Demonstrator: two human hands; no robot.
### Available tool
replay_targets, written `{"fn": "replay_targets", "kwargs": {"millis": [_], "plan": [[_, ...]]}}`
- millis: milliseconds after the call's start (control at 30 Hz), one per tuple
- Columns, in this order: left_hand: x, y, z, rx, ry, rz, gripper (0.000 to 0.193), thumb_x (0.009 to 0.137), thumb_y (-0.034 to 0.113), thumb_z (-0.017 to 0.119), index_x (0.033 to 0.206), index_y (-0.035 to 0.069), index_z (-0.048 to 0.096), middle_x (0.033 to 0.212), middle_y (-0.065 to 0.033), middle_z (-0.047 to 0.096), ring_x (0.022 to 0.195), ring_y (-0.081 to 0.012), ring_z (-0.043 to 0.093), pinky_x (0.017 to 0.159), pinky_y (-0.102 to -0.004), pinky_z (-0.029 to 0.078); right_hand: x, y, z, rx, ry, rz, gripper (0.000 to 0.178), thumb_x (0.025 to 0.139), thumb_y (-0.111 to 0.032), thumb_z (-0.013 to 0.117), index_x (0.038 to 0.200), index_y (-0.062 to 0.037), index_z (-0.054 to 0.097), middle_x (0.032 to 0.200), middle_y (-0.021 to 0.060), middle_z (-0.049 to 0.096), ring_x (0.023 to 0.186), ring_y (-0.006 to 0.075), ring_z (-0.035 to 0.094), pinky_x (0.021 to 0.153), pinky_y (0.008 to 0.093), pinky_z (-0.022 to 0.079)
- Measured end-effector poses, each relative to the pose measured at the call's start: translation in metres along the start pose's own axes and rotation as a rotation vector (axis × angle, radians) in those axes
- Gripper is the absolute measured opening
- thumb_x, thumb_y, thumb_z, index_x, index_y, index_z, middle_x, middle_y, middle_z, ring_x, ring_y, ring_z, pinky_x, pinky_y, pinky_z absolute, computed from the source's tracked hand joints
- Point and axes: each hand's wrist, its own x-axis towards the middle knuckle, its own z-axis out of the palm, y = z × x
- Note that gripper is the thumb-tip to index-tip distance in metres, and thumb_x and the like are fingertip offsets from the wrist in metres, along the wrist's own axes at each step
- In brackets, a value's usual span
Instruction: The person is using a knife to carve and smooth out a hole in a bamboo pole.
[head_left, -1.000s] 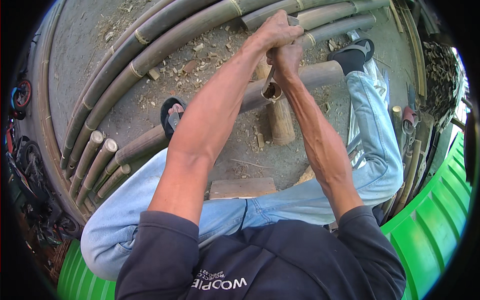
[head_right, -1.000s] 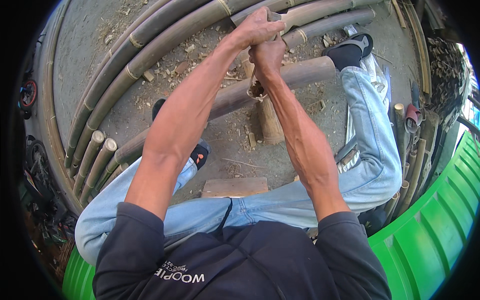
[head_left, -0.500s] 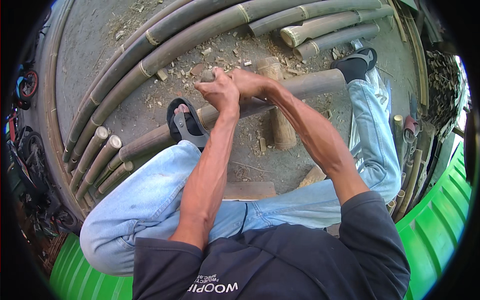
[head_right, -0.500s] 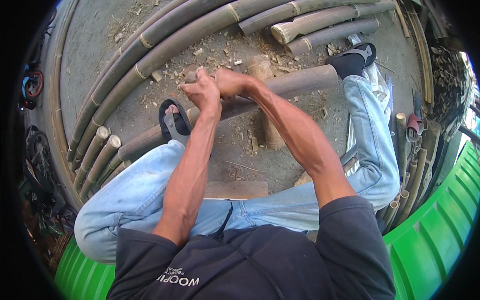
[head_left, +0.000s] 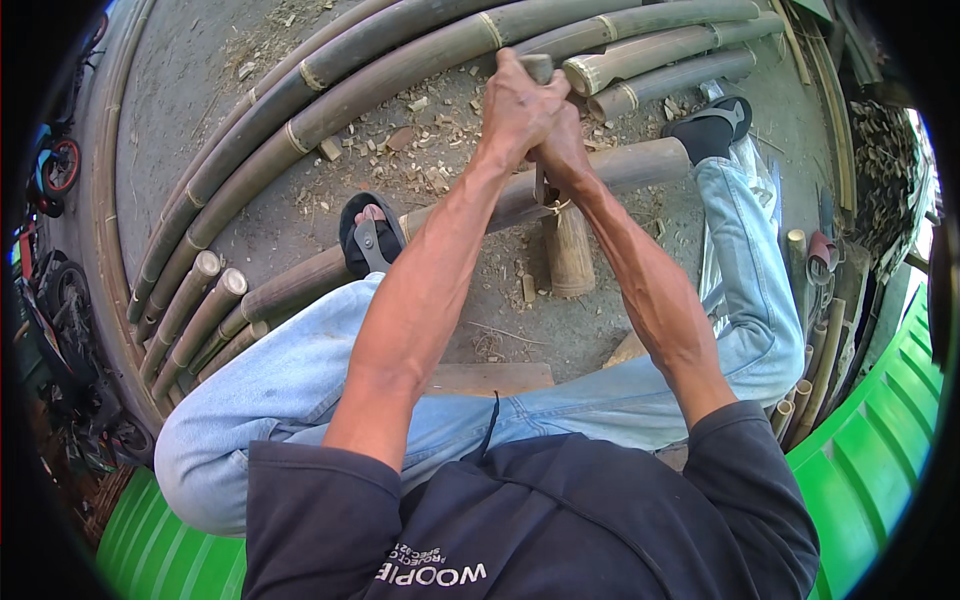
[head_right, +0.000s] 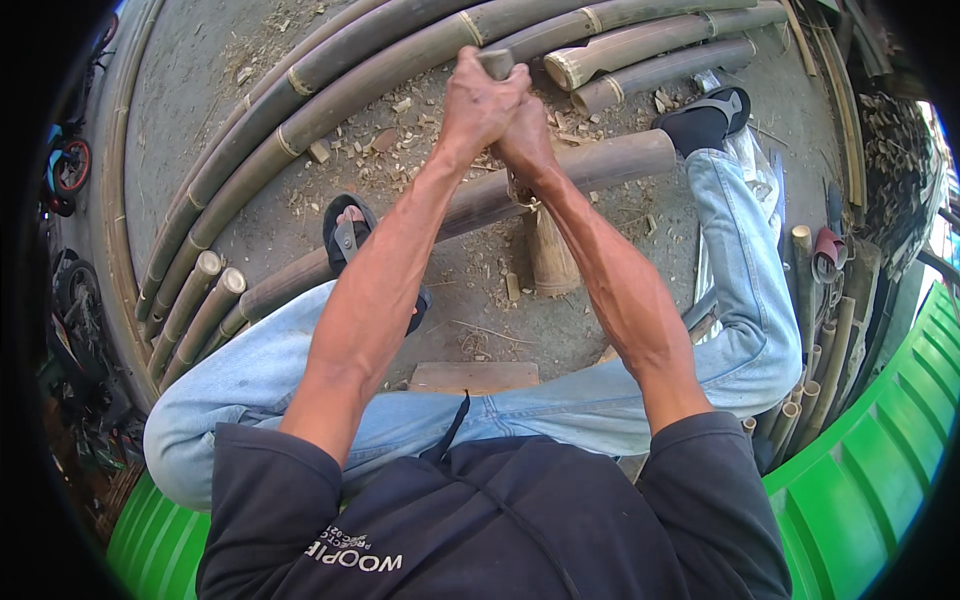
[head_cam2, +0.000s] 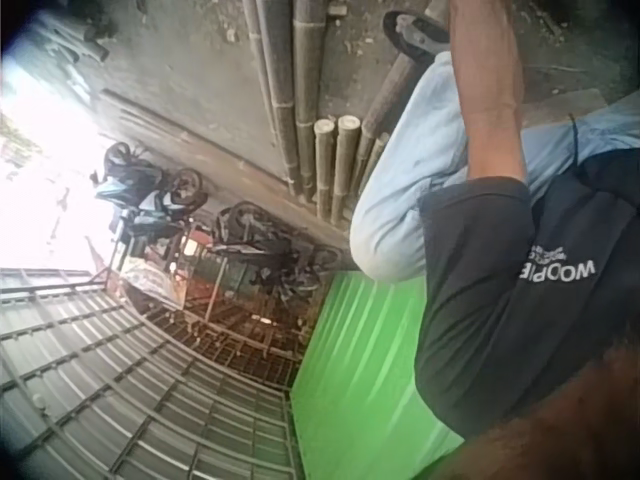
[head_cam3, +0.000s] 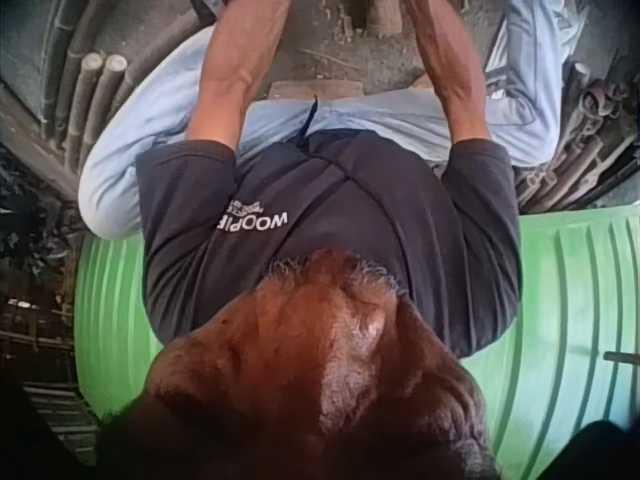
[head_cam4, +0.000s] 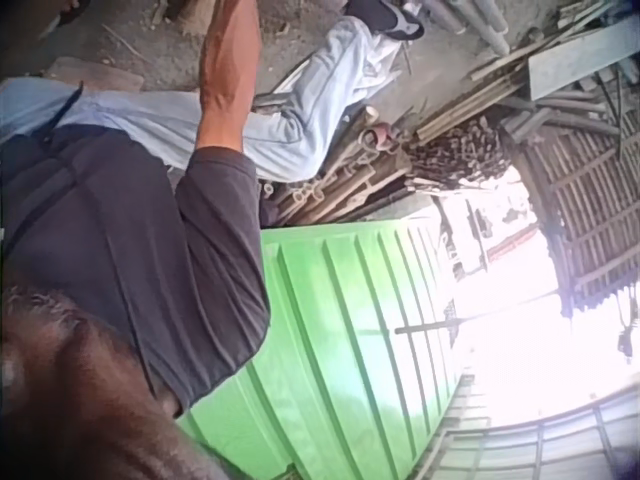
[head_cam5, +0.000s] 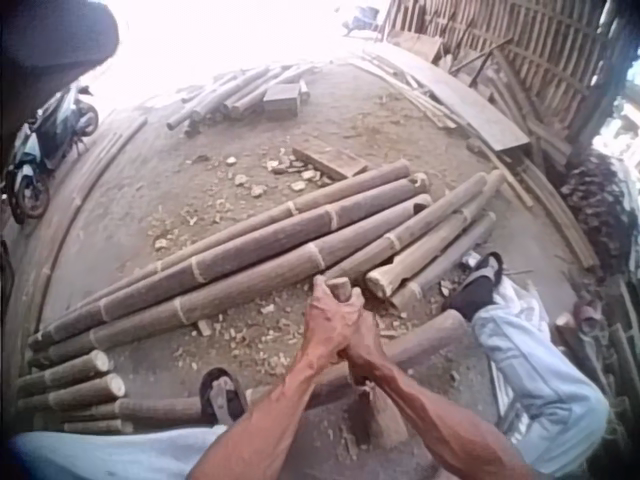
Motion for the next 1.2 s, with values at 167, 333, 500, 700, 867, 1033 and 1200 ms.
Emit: {"fn": "replay_targets", "kwargs": {"millis": [167, 333, 500, 700, 867, 1033, 1200], "plan": [[-0.025, -0.008, -0.008, -0.007, 0.299, -0.022, 0.051, 0.091, 0.028, 0.076, 0.116, -0.010, 0.052, 0.093, -0.0236, 0.072, 0.080, -0.0297, 0.074, 0.073, -0.0409, 0.061, -0.003, -0.008, 0.001, -0.281, -0.352, -0.187, 0.030, 0.094, -0.016, 0.069, 0.112, 0.0076, 0.070, 0.091, 0.0150, 0.075, 0.088, 0.0185, 0.071, 0.072, 0.0366, 0.059], [-0.049, -0.024, -0.013, -0.041, 0.577, -0.071, 0.048, 0.090, 0.025, 0.076, 0.114, -0.008, 0.050, 0.093, -0.0246, 0.071, 0.081, -0.0347, 0.073, 0.075, -0.0447, 0.058, 0.008, 0.015, 0.016, -0.370, -0.578, -0.276, 0.031, 0.089, -0.015, 0.071, 0.109, 0.0077, 0.070, 0.094, 0.0198, 0.077, 0.093, 0.0211, 0.072, 0.078, 0.0397, 0.059], [-0.076, -0.044, -0.008, -0.041, 0.784, -0.176, 0.053, 0.092, 0.025, 0.074, 0.120, -0.011, 0.048, 0.102, -0.0311, 0.067, 0.092, -0.0434, 0.070, 0.084, -0.0499, 0.055, 0.012, 0.044, 0.023, -0.488, -0.820, -0.411, 0.032, 0.085, -0.017, 0.073, 0.106, 0.0066, 0.069, 0.099, 0.0272, 0.076, 0.094, 0.0297, 0.075, 0.084, 0.0442, 0.057], [-0.089, -0.070, -0.013, -0.044, 0.903, -0.280, 0.072, 0.094, 0.031, 0.072, 0.136, -0.017, 0.039, 0.112, -0.0372, 0.064, 0.099, -0.0479, 0.068, 0.087, -0.0513, 0.054, -0.001, 0.023, 0.037, -0.596, -0.937, -0.390, 0.038, 0.083, -0.021, 0.076, 0.111, 0.0035, 0.068, 0.102, 0.0291, 0.075, 0.095, 0.0365, 0.075, 0.086, 0.0450, 0.056], [-0.068, -0.050, -0.007, -0.260, 0.702, -0.288, 0.058, 0.095, 0.027, 0.073, 0.126, -0.014, 0.047, 0.109, -0.0258, 0.067, 0.095, -0.0341, 0.070, 0.083, -0.0439, 0.057, 0.014, 0.028, 0.020, -0.479, -0.764, -0.298, 0.034, 0.091, -0.023, 0.071, 0.109, 0.0058, 0.071, 0.095, 0.0170, 0.077, 0.087, 0.0295, 0.074, 0.083, 0.0433, 0.057], [0.003, -0.043, -0.002, -0.381, 0.152, -0.031, 0.047, 0.094, 0.026, 0.075, 0.117, -0.008, 0.052, 0.093, -0.0157, 0.067, 0.086, -0.0230, 0.067, 0.081, -0.0386, 0.058, 0.032, 0.013, 0.003, -0.446, -0.442, -0.140, 0.032, 0.094, -0.022, 0.070, 0.111, 0.0052, 0.071, 0.097, 0.0191, 0.078, 0.087, 0.0283, 0.075, 0.078, 0.0408, 0.058], [0.018, -0.014, 0.038, -0.304, -0.258, 0.099, 0.037, 0.095, 0.026, 0.075, 0.114, -0.003, 0.060, 0.102, -0.0128, 0.070, 0.091, -0.0196, 0.068, 0.077, -0.0325, 0.057, -0.001, 0.022, -0.023, -0.317, 0.224, -0.247, 0.028, 0.094, -0.017, 0.069, 0.112, 0.0050, 0.069, 0.096, 0.0228, 0.076, 0.091, 0.0310, 0.076, 0.082, 0.0423, 0.058]]}}
